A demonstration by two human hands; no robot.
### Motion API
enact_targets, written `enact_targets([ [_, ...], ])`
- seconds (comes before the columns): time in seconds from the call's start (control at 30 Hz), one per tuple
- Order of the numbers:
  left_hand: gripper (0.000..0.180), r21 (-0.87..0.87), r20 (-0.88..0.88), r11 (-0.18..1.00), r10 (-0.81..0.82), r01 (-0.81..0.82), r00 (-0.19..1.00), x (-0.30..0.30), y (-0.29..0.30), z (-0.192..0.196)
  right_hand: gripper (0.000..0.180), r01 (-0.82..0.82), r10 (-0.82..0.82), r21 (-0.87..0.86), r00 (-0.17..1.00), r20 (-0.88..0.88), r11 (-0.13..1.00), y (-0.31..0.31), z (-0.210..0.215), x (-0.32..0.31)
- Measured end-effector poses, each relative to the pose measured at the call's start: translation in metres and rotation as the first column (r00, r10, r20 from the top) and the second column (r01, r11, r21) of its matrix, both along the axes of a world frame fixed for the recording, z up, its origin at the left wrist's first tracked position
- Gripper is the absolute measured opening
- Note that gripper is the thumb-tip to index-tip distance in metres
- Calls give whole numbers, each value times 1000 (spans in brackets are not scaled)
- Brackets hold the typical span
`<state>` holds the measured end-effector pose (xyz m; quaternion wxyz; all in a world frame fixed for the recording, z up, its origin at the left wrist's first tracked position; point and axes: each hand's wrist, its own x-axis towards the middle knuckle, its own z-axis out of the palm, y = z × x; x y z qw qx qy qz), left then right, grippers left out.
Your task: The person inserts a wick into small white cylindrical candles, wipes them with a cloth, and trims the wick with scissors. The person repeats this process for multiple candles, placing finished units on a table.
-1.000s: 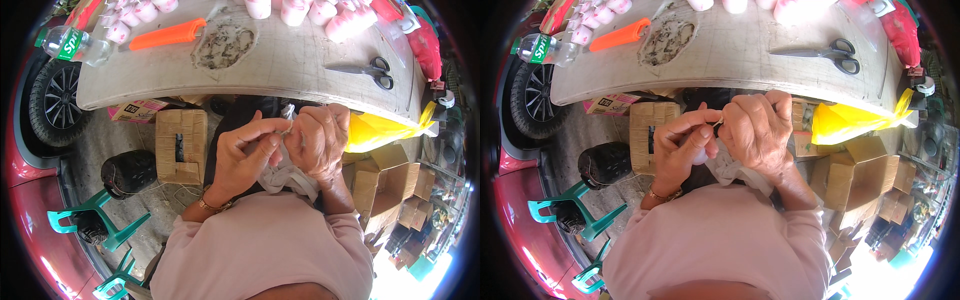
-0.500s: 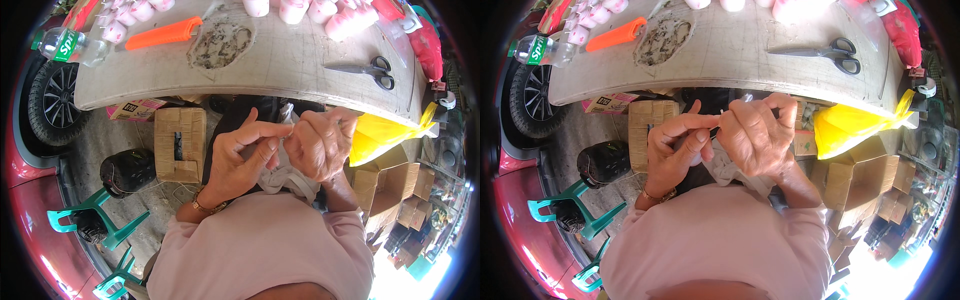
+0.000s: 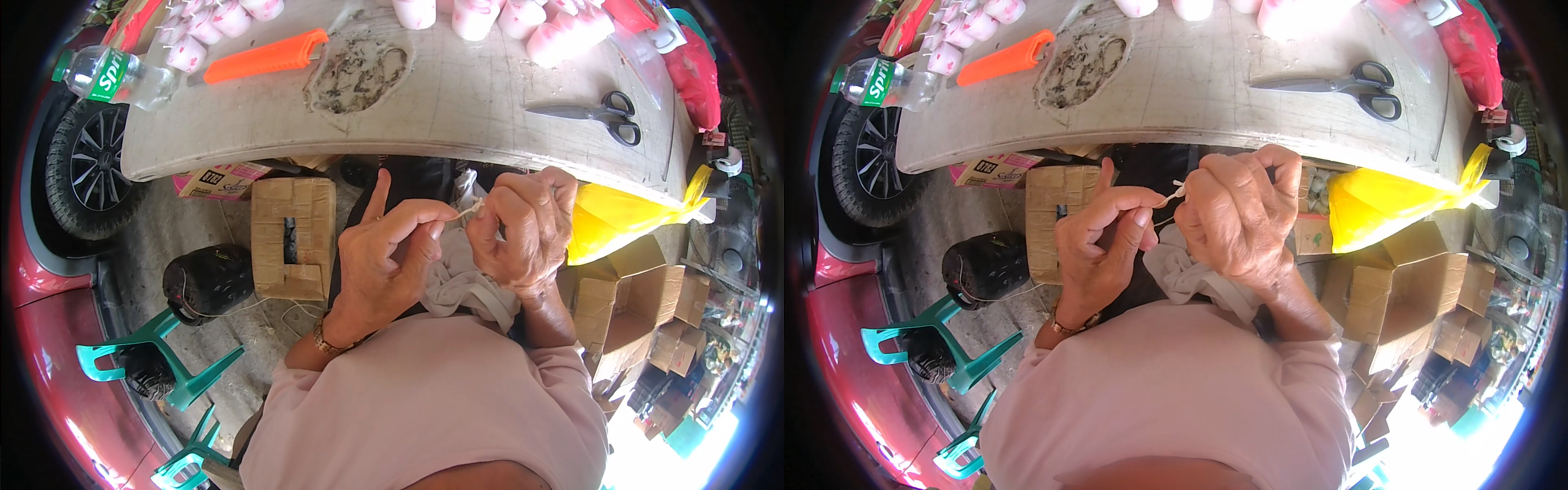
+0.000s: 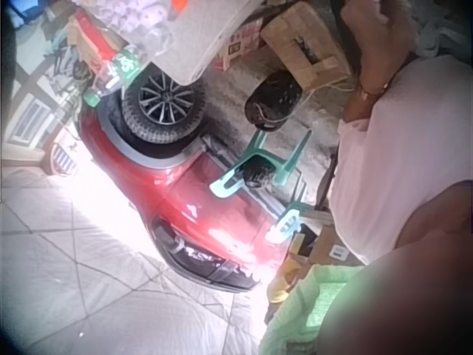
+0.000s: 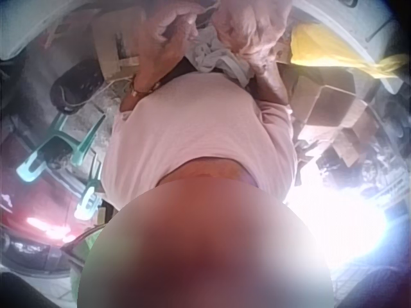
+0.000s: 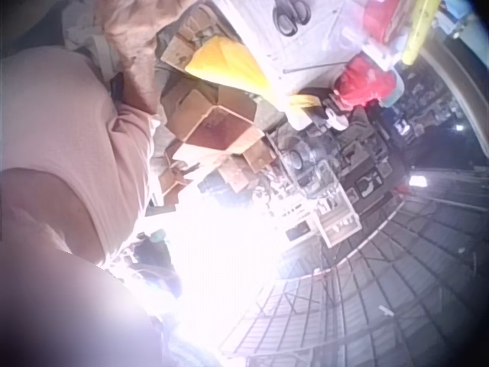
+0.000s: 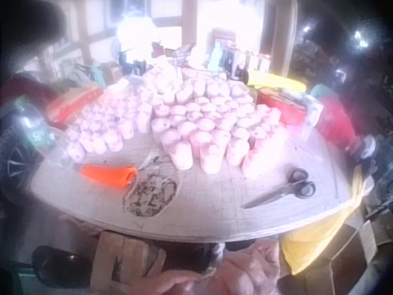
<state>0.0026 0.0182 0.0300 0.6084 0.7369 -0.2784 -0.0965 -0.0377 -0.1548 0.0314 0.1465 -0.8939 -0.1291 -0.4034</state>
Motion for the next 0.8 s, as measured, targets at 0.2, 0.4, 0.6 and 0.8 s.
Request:
enact_targets([
  [0.2,9,-2,47,999,43,-43,998,2,2,-4,26,-5,6,11,1000,-14,1000,0,-3,-1],
  [0.4,10,-140,-41,989,44,-49,998,5,5,-5,32,-11,50,269,989,-139,963,10,0,1],
  [0.6,36,-471,-65,870,132,-147,989,-3,-11,-2,34,-125,695,786,564,-446,606,24,7,-10],
  [0.8,115,-629,-39,778,-42,8,998,1,-11,-5,21,0,631,725,490,-601,689,18,-21,-9],
])
